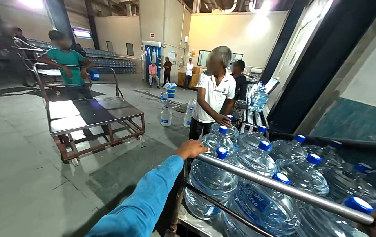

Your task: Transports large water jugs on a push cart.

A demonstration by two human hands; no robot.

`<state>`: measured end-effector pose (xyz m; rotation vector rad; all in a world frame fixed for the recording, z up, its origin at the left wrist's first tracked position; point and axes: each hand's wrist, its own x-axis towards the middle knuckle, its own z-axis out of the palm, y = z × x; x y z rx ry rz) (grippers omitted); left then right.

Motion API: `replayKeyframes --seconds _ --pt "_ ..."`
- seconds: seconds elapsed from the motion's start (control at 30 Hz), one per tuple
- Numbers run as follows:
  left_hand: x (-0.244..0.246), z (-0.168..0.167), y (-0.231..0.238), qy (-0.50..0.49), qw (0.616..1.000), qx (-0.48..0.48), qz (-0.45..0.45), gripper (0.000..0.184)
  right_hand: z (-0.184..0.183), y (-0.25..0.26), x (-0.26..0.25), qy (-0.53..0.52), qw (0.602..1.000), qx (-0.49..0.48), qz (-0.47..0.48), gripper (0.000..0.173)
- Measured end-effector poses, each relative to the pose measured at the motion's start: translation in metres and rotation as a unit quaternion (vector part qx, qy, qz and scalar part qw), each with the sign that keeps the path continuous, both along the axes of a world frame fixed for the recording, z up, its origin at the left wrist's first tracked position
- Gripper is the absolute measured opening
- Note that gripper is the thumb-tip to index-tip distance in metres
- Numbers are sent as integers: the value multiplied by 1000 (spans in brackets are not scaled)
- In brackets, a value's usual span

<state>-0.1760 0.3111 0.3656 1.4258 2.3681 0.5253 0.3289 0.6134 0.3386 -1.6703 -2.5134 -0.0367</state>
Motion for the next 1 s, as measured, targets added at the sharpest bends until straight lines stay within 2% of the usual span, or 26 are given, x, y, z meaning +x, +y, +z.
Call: replayKeyframes --seconds 0.2,0.4,0.6,0.73,0.83,0.9,1.0 --pt "-2 -2 1 0 1000 -2 6 56 2 26 -3 -109 993 -40 3 49" --pt "1 -2 -1 -5 1000 0 14 58 4 32 -3 -152 986 -62 2 50" --pt "-1 -3 -2 -3 1000 12 6 56 1 29 6 -60 995 -65 43 58" --pt "-2 -4 -1 4 1000 14 -1 52 -8 43 11 -41 997 -49 53 61" --pt "-3 -3 -1 11 1000 18 -7 47 -1 45 18 26 990 -118 75 57" --pt "-2 -2 -3 12 1000 17 -12 46 11 33 22 132 967 -209 62 43" --pt "-1 -1 -3 13 1000 15 -11 45 23 24 29 301 894 -333 14 35"
